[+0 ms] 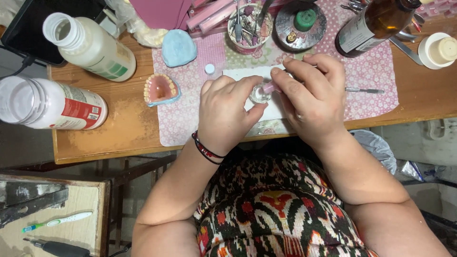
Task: Mixing acrylic powder and liquid in a small dish and applying the mixture to a dental model using a tool.
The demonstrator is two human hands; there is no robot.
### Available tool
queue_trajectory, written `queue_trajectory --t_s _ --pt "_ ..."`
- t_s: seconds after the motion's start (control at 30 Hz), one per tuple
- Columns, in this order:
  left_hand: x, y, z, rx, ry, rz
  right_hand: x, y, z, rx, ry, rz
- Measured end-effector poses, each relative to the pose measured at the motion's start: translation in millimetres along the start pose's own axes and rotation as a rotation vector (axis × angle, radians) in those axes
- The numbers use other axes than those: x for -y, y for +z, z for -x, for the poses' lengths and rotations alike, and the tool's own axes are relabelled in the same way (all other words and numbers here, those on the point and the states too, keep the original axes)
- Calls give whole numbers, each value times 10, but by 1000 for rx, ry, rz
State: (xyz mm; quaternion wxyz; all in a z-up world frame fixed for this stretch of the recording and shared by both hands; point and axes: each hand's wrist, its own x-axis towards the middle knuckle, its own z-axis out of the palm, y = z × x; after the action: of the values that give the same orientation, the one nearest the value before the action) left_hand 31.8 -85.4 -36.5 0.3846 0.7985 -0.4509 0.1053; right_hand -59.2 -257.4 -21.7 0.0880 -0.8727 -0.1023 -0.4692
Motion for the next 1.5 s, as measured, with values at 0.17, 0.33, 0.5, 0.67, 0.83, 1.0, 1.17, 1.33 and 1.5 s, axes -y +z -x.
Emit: queue_trajectory --t_s 0.17,0.33,0.5,0.67,0.83,1.0,1.17,1.33,1.5 --pt "6 10 2 -25 9 -1 11 26 -36 -25 -30 26" --pt "12 6 -6 -31 16 -7 26 34 -39 -27 -24 26" --pt "1 -1 -8 -35 10 -8 27 11 -52 -31 -10 9" --pt "-3 -4 -11 -33 3 -8 9 39 -18 -27 -17 -9" --pt "6 -12 -9 -19 -6 3 21 18 -20 -29 14 -25" --pt "66 8 14 -6 -15 24 -50 11 81 -13 87 -121" --pt "64 -81 12 50 -53 83 -88 -74 171 17 267 -313" --pt "109 -95 38 107 -52 114 -85 -126 230 -41 333 -407" --pt "53 -42 32 91 -2 46 -90 -156 234 -53 356 -426"
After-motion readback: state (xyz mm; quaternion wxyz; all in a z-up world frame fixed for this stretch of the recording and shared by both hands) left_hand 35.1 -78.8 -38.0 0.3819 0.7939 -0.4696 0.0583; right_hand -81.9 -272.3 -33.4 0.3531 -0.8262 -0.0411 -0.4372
